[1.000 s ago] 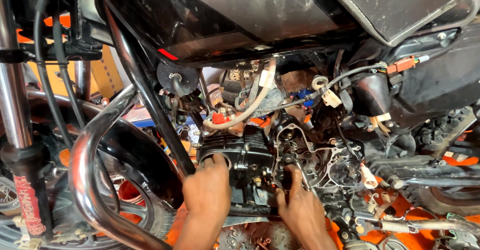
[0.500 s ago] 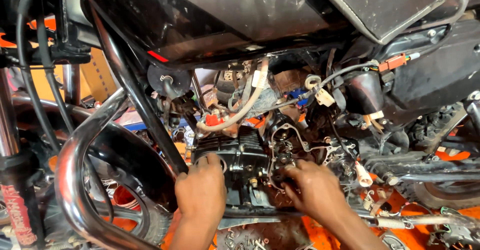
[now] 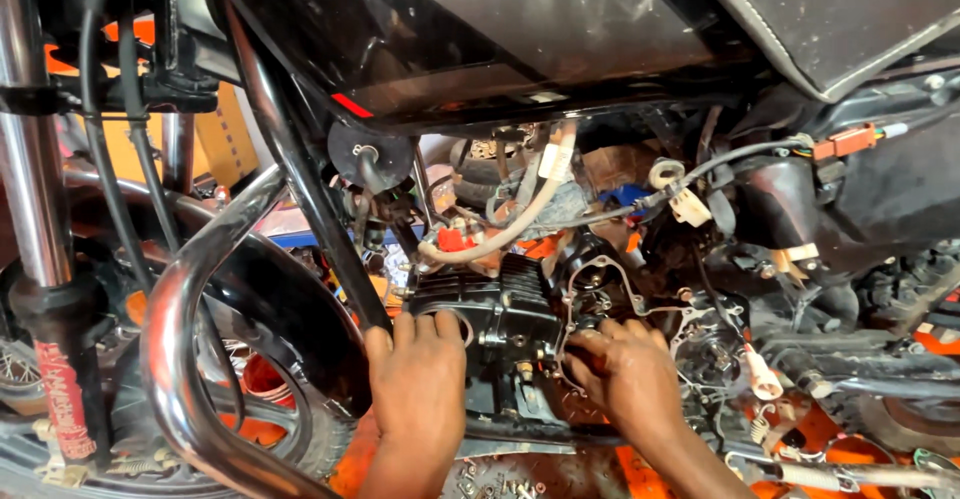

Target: The person works on a motorcycle engine still mounted in the frame, using a wrench to loosen and tighten fasteners on the cylinder area. They handle small bolts and parts by hand, pick components from the work surface, and reposition around the frame to reach different sides of the engine.

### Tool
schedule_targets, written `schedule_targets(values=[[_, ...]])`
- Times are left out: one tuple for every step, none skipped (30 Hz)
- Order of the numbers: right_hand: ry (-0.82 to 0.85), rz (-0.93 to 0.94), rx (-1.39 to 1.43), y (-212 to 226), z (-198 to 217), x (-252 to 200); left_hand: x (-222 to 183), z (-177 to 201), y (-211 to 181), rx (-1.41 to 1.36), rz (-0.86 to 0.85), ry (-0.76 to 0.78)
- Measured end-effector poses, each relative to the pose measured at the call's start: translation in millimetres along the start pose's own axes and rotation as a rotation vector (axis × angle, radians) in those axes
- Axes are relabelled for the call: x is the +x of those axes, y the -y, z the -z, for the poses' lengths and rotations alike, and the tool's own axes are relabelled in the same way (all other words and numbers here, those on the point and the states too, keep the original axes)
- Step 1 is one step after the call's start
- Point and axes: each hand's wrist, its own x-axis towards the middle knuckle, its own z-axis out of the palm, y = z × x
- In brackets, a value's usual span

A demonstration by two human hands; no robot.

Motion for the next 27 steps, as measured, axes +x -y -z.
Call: schedule_targets(values=[[0.003, 0.004, 0.001, 0, 0, 1, 1, -2, -2, 0.001, 0.004, 0.002], [0.022, -0.010, -0.021, 1, 0, 1, 0, -4, -3, 0.015, 0.019, 0.049], [0.041, -0.024, -0.042, 2, 0, 1, 0, -6, -4, 0.030, 0.033, 0.097], [0.045, -0.022, -0.040, 2, -1, 1, -1, -8, -5, 0.031, 0.036, 0.102], [0.049, -0.013, -0.051, 1, -2, 0, -2, -10, -6, 0.033, 0.040, 0.115], [0.052, -0.005, -0.064, 0, -1, 0, -2, -12, -8, 0.033, 0.043, 0.127], [0.055, -0.004, -0.064, 1, -1, 0, -2, -11, -9, 0.033, 0.044, 0.130], [0.060, -0.005, -0.091, 2, -1, 1, -1, -10, -10, 0.051, 0.054, 0.140], [0.066, -0.005, -0.118, 2, -1, 1, -1, -10, -12, 0.070, 0.063, 0.151], [0.069, -0.009, -0.119, 2, -2, 0, -1, -9, -12, 0.068, 0.060, 0.154], [0.048, 0.003, -0.135, 2, -3, 0, -1, -9, -12, 0.080, 0.062, 0.129], [0.027, 0.013, -0.152, 1, -4, -1, -1, -8, -12, 0.091, 0.063, 0.103], [0.029, 0.009, -0.155, 2, -3, 0, 0, -6, -12, 0.088, 0.059, 0.105], [0.037, 0.005, -0.164, 4, -2, 1, 0, -4, -11, 0.064, 0.056, 0.106], [0.045, 0.001, -0.173, 5, -1, 1, 1, -2, -11, 0.041, 0.053, 0.107], [0.046, -0.001, -0.173, 5, -1, 1, 2, -1, -9, 0.040, 0.051, 0.108], [0.040, -0.005, -0.177, 5, -1, 1, 3, 1, -8, 0.027, 0.053, 0.094], [0.034, -0.008, -0.179, 6, -1, 1, 4, 3, -6, 0.016, 0.056, 0.080], [0.035, -0.009, -0.178, 7, 1, 1, 4, 4, -5, 0.017, 0.055, 0.081], [0.047, -0.046, -0.140, 8, 3, 1, 4, 6, -4, 0.023, 0.042, 0.091], [0.058, -0.082, -0.103, 9, 5, 2, 4, 8, -2, 0.029, 0.028, 0.101], [0.058, -0.080, -0.098, 8, 3, 1, 3, 3, -3, 0.034, 0.030, 0.102], [0.054, -0.090, -0.057, 7, 2, 1, 1, -1, -3, 0.034, 0.009, 0.115], [0.048, -0.101, -0.019, 6, 1, 1, 0, -6, -5, 0.032, -0.015, 0.127], [0.047, -0.101, -0.016, 5, -1, 1, 0, -6, -5, 0.035, -0.015, 0.127], [0.049, -0.108, -0.017, 4, -3, 0, -1, -7, -7, 0.015, -0.015, 0.122], [0.050, -0.115, -0.019, 3, -4, -1, -1, -8, -8, -0.005, -0.015, 0.117]])
